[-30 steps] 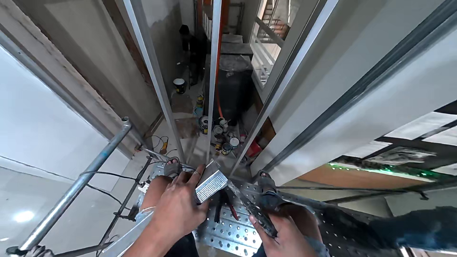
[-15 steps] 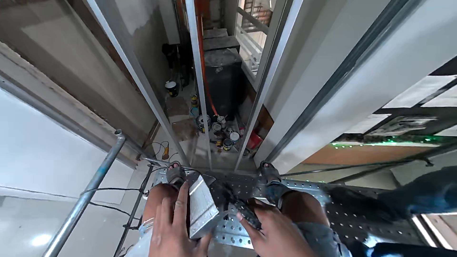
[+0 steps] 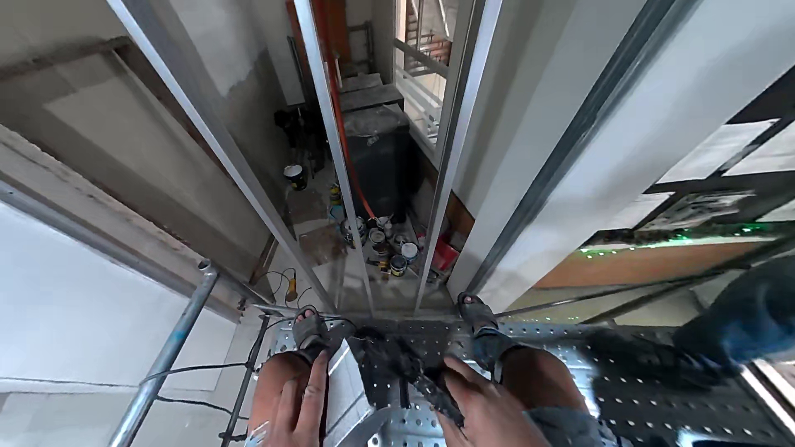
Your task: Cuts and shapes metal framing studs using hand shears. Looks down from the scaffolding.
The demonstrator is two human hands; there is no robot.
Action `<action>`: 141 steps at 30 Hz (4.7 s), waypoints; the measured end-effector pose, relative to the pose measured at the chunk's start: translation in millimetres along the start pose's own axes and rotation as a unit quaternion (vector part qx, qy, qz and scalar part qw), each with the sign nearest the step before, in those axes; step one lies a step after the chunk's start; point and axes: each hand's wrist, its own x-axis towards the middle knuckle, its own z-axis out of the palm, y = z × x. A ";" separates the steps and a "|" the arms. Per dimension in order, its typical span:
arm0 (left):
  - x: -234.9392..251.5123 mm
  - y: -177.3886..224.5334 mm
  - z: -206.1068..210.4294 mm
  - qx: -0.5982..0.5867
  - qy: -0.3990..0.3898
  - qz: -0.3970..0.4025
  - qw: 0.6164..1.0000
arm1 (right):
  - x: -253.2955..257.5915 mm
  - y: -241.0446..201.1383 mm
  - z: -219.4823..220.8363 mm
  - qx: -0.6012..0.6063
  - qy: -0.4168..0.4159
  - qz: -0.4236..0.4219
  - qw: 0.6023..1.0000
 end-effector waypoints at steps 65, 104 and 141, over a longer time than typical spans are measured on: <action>12.0 -15.7 -37.5 -0.092 -0.090 0.011 0.992 | 42.9 24.4 61.7 -0.070 0.131 -0.211 0.966; -56.6 -12.1 54.1 0.075 -0.057 0.222 0.971 | 18.1 88.2 -85.4 -0.289 -0.048 -0.341 0.893; -61.6 -12.8 59.0 0.071 -0.106 0.279 0.952 | -1.5 34.1 -119.3 -0.157 -0.557 -0.051 0.814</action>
